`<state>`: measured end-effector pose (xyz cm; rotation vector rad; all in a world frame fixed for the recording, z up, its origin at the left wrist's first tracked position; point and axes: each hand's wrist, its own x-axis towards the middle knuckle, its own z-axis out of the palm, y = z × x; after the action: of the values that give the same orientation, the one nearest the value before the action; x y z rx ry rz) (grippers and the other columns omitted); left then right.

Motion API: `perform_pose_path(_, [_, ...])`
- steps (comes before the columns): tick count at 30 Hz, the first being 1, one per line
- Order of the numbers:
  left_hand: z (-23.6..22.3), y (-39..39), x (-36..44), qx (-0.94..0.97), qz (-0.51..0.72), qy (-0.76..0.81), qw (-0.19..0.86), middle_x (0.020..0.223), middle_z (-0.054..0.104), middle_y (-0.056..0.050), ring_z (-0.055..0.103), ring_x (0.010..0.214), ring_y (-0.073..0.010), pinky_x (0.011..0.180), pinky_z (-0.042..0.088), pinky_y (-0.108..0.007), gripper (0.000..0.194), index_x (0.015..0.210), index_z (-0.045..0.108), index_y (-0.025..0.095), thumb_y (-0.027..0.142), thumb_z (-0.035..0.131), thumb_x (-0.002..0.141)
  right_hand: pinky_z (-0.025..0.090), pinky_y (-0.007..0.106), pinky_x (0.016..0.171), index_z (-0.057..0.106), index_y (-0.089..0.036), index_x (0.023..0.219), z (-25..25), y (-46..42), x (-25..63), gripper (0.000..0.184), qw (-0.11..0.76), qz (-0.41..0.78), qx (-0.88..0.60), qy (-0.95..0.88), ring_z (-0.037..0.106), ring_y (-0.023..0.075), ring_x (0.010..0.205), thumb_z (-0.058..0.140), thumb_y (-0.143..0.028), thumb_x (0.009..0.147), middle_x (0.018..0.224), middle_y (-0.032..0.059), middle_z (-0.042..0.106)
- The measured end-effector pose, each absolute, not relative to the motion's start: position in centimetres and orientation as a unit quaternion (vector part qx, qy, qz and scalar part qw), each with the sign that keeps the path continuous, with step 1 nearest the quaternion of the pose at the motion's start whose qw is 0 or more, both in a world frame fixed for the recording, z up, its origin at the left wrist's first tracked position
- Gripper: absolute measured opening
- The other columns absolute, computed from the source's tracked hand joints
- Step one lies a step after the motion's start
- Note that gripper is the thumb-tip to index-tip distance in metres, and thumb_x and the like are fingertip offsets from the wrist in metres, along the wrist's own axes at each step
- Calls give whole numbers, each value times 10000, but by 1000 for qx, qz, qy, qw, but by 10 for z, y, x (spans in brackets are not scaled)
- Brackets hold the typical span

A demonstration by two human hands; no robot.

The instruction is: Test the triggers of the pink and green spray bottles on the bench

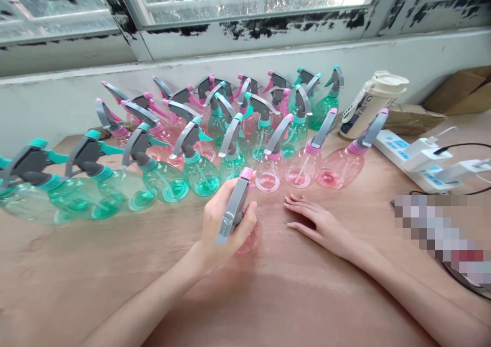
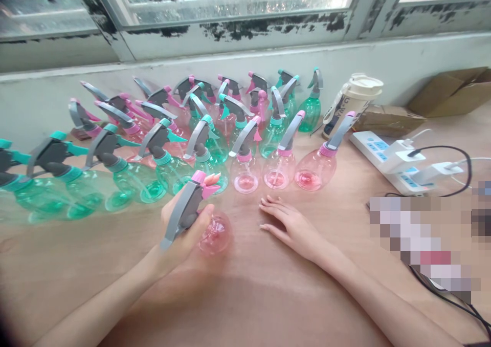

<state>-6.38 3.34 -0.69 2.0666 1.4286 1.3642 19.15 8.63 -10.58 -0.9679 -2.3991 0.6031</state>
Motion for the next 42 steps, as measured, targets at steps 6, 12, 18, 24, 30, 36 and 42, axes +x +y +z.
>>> perform_pose_path(6, [-10,34,-65,715,480,490,136,899,651,-50,647,789,-194,766,535,-347,259,1171,567,205,241,522,918,365,575,1153,526,-288,1411,-105,86,191,472,239,219,-355,-877,429,306,1395,580,-359,948,1455,66,553])
perform_pose_path(12, [-9,33,-64,713,480,490,142,932,660,-58,646,791,-192,781,534,-349,289,1209,561,216,257,521,926,369,567,1153,531,-292,1409,-106,86,191,474,238,217,-358,-877,434,305,1392,587,-362,943,1448,63,562])
perform_pose_path(18, [-9,33,-64,707,478,500,148,892,647,-43,631,747,-177,760,535,-335,288,1206,572,215,247,528,924,350,574,1161,517,-279,1418,-106,86,192,479,233,219,-356,-878,434,299,1395,575,-369,950,1468,70,539])
perform_pose_path(24, [-7,34,-64,712,476,493,152,971,670,-60,652,794,-176,770,531,-323,281,1192,568,216,226,528,914,363,574,1154,515,-294,1420,-106,86,192,487,242,214,-355,-877,433,307,1393,586,-359,943,1463,65,544])
perform_pose_path(30, [1,32,-63,702,467,518,146,838,636,-18,611,681,-146,709,519,-307,93,980,578,212,257,537,910,364,569,1158,492,-297,1433,-107,86,192,486,237,212,-355,-879,426,301,1398,566,-359,957,1469,62,539])
perform_pose_path(36, [1,31,-64,717,466,497,150,813,634,-19,624,724,-164,722,521,-311,85,940,587,204,273,554,903,367,575,1153,467,-261,1443,-107,85,193,511,229,211,-361,-879,412,309,1410,562,-390,958,1478,95,528])
perform_pose_path(42, [-10,33,-65,715,476,485,164,1054,680,-56,665,805,-178,803,538,-347,332,1219,549,229,275,590,893,333,577,1171,438,-256,1458,-105,81,192,614,233,217,-368,-873,404,316,1418,629,-451,908,1479,112,527])
